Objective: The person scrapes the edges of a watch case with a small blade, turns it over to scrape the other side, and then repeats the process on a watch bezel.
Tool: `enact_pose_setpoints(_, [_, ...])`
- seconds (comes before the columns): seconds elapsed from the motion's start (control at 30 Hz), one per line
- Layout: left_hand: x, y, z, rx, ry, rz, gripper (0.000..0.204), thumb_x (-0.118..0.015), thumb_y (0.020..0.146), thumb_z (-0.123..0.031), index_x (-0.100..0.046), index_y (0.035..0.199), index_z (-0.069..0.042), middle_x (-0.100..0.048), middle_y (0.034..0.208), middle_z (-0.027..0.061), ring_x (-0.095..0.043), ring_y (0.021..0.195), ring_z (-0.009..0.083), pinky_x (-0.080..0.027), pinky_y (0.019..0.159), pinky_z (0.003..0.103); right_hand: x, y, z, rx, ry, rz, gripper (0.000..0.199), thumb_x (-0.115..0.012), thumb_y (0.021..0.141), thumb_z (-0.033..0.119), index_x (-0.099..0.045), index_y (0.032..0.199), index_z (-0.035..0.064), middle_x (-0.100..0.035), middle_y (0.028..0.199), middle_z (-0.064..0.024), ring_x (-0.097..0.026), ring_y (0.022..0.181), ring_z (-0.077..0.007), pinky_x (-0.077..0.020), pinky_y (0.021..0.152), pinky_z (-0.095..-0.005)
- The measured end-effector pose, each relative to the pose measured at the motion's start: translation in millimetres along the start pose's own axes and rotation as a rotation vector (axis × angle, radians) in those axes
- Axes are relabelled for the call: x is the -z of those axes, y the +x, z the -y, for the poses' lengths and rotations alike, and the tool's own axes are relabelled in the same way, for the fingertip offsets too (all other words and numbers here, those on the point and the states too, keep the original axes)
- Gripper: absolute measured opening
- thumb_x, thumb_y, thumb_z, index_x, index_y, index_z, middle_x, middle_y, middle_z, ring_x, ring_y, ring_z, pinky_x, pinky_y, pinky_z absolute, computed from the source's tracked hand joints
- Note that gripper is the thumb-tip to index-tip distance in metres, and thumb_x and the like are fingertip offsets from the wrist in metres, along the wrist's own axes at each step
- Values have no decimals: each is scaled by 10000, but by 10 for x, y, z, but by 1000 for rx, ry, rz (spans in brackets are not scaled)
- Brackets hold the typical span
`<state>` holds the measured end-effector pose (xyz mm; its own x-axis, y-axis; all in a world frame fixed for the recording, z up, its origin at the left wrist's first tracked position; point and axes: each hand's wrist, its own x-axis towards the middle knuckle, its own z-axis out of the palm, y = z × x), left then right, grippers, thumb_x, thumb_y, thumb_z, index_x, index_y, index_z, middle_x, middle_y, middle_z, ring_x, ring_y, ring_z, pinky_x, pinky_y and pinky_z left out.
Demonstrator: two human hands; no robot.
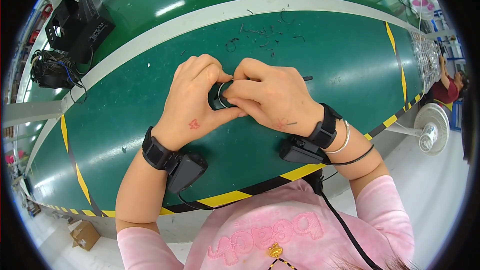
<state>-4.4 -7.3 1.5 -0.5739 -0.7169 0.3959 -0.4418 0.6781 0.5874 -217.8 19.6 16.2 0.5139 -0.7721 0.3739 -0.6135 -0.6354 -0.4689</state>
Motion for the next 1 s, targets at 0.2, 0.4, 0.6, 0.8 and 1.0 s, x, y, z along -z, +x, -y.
enact_pose_setpoints(0.2, [9, -7, -5, 7, -8, 0, 517, -965, 636, -257, -641, 996, -76, -589, 995, 54, -566, 917, 280, -436, 871, 400, 55, 12, -36, 37, 30, 43, 105, -807, 843, 144, -730, 895, 192, -586, 892, 21, -616, 671, -191, -472, 536, -337])
enact_pose_setpoints(0.4, [16, -1, -2, -1, -20, 6, 523, -966, 631, -250, -648, 1008, -76, -592, 1001, 53, -566, 928, 277, -433, 871, 401, 66, 15, -55, 37, 60, 75, 107, -807, 842, 147, -729, 898, 193, -584, 891, 19, -622, 688, -194, -470, 540, -343])
enact_pose_setpoints(0.6, [15, -2, -5, -1, -13, 14, 524, -966, 628, -238, -653, 1015, -76, -594, 1007, 53, -565, 937, 277, -430, 866, 399, 2, 20, -18, 6, -24, 12, 116, -808, 839, 146, -730, 910, 194, -591, 899, 20, -626, 688, -197, -479, 546, -345])
enact_pose_setpoints(0.8, [8, -7, 1, 11, -19, 15, 535, -970, 609, -210, -655, 1020, -78, -593, 1018, 56, -562, 947, 285, -431, 861, 399, -13, -2, -25, 19, -26, 1, 117, -804, 851, 136, -736, 928, 193, -599, 905, 18, -628, 683, -197, -494, 551, -341])
enact_pose_setpoints(1.0, [15, -9, 10, 16, -16, 20, 550, -973, 603, -201, -653, 1033, -78, -589, 1028, 63, -563, 950, 293, -434, 857, 401, -23, 8, 15, -45, -76, -62, 120, -800, 857, 129, -743, 947, 186, -600, 899, 14, -631, 686, -202, -497, 547, -338])
